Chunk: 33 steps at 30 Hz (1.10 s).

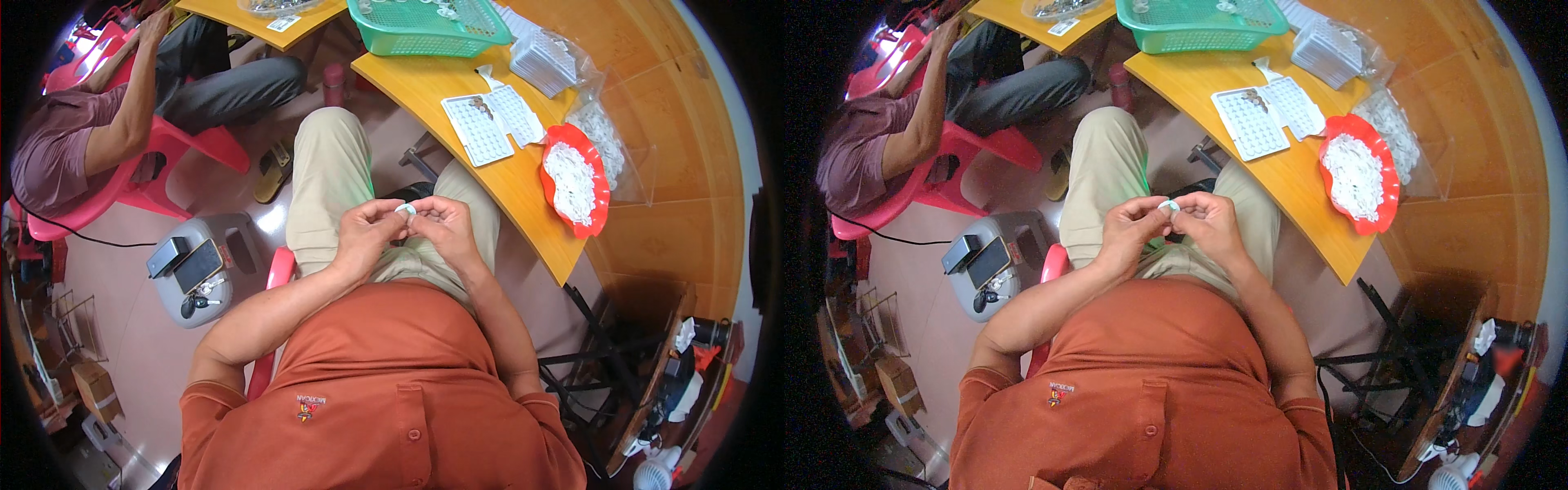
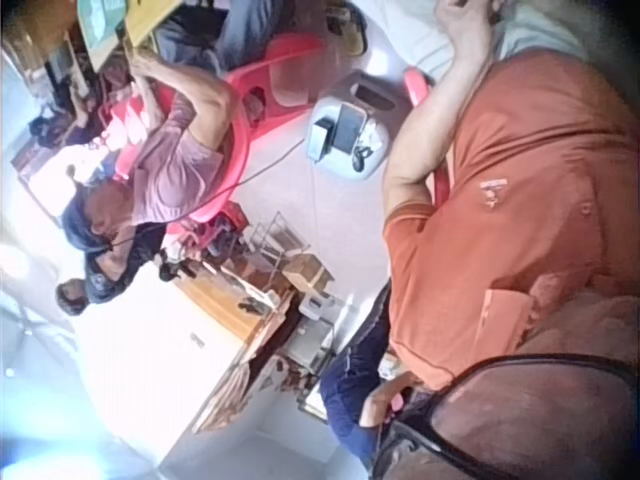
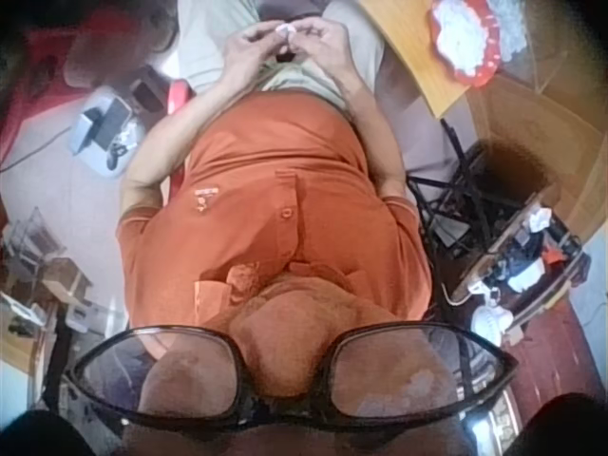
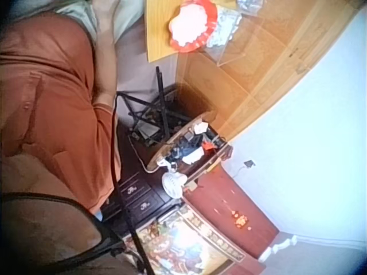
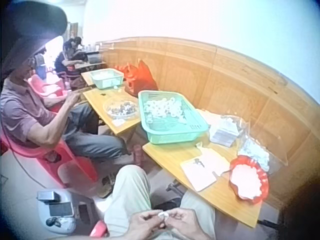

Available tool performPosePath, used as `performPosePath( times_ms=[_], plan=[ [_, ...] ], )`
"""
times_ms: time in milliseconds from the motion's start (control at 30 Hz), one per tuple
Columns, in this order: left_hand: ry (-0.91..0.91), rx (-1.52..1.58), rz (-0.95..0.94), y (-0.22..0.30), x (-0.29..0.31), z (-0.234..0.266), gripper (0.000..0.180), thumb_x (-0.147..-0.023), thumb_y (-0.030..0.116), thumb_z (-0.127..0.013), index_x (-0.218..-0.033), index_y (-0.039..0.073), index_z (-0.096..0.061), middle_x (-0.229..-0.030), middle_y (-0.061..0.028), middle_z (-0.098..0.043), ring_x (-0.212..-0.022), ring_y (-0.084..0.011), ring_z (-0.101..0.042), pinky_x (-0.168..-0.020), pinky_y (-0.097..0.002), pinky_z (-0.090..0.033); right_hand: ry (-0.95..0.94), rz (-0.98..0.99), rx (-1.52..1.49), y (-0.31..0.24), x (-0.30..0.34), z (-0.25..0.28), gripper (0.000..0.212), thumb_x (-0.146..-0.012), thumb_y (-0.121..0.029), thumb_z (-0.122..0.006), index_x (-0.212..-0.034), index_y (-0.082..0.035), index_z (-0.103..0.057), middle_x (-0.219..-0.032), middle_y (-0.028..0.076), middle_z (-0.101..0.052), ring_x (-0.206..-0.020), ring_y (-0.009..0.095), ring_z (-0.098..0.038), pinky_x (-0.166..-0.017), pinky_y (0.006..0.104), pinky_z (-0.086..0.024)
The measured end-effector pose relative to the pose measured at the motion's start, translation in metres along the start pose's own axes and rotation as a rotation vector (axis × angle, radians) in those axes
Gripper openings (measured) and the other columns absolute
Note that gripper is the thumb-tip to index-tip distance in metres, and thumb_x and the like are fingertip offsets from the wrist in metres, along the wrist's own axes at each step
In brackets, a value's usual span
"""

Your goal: Assembling small white plastic components by hand at a workbench.

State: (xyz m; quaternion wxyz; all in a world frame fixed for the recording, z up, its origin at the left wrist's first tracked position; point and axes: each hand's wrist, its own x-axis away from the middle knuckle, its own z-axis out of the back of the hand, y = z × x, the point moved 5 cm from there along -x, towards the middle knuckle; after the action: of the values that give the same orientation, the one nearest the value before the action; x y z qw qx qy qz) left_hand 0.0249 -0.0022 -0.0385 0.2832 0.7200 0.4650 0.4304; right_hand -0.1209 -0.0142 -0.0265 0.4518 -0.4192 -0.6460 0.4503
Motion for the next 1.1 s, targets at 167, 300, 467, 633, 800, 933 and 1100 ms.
performPosePath(
  times_ms=[167, 300, 467, 633, 800, 933, 1100],
  plan=[
    [0.004, -0.066, -0.026, 0.001, 0.000, 0.001, 0.020, -0.090, 0.006, -0.064, -0.106, -0.004, -0.067, -0.091, -0.0085, -0.069, -0.075, -0.0115, -0.064, -0.067, -0.0229, -0.054, 0.014, 0.018, 0.006, 0.003, 0.002, 0.000, 0.016, -0.086, 0.002, -0.061, -0.102, 0.007, -0.063, -0.087, 0.011, -0.069, -0.075, 0.014, -0.068, -0.067, 0.0250, -0.054],
    [0.023, -0.075, -0.055, 0.004, 0.001, 0.001, 0.022, -0.087, 0.005, -0.063, -0.106, -0.005, -0.068, -0.083, -0.0071, -0.069, -0.070, -0.0088, -0.064, -0.063, -0.0213, -0.051, 0.045, 0.026, 0.012, 0.001, 0.003, -0.002, 0.016, -0.085, 0.002, -0.062, -0.101, 0.007, -0.063, -0.087, 0.010, -0.069, -0.074, 0.013, -0.067, -0.067, 0.0247, -0.054],
    [0.004, -0.070, -0.036, 0.004, -0.002, 0.000, 0.024, -0.087, 0.005, -0.063, -0.108, -0.005, -0.068, -0.084, -0.0076, -0.069, -0.071, -0.0092, -0.064, -0.064, -0.0216, -0.051, 0.078, 0.045, 0.009, -0.006, 0.005, -0.003, 0.014, -0.086, 0.001, -0.062, -0.098, 0.007, -0.064, -0.087, 0.009, -0.069, -0.074, 0.012, -0.066, -0.066, 0.0247, -0.054],
    [-0.008, -0.069, -0.025, 0.008, 0.003, -0.001, 0.032, -0.088, 0.002, -0.063, -0.118, -0.008, -0.060, -0.094, -0.0097, -0.068, -0.076, -0.0116, -0.063, -0.068, -0.0227, -0.051, 0.047, 0.047, 0.093, -0.007, 0.005, -0.005, 0.014, -0.088, 0.000, -0.060, -0.099, 0.007, -0.064, -0.086, 0.008, -0.069, -0.074, 0.011, -0.066, -0.064, 0.0247, -0.053],
    [-0.046, -0.050, -0.030, 0.004, 0.003, -0.002, 0.029, -0.088, -0.001, -0.063, -0.116, -0.007, -0.062, -0.092, -0.0098, -0.068, -0.074, -0.0118, -0.063, -0.069, -0.0226, -0.051, 0.078, 0.024, 0.305, -0.051, 0.026, 0.001, 0.021, -0.088, -0.003, -0.065, -0.107, 0.007, -0.064, -0.093, 0.008, -0.068, -0.078, 0.010, -0.064, -0.070, 0.0233, -0.052],
    [-0.070, -0.089, -0.007, 0.003, 0.005, -0.011, 0.025, -0.089, 0.000, -0.063, -0.114, -0.005, -0.063, -0.094, -0.0075, -0.067, -0.076, -0.0114, -0.060, -0.070, -0.0234, -0.050, 0.291, 0.292, 0.608, -0.091, 0.041, 0.042, 0.017, -0.084, -0.005, -0.069, -0.099, 0.003, -0.068, -0.086, 0.005, -0.066, -0.071, 0.007, -0.059, -0.064, 0.0228, -0.049],
    [-0.048, -0.036, 0.020, 0.003, 0.005, -0.006, 0.029, -0.087, -0.003, -0.063, -0.115, -0.007, -0.062, -0.090, -0.0106, -0.068, -0.072, -0.0124, -0.062, -0.068, -0.0241, -0.052, 0.566, 0.335, 0.877, -0.135, 0.040, 0.121, 0.017, -0.083, -0.009, -0.067, -0.096, 0.001, -0.069, -0.089, 0.010, -0.069, -0.072, 0.013, -0.062, -0.066, 0.0268, -0.050]
  ],
)
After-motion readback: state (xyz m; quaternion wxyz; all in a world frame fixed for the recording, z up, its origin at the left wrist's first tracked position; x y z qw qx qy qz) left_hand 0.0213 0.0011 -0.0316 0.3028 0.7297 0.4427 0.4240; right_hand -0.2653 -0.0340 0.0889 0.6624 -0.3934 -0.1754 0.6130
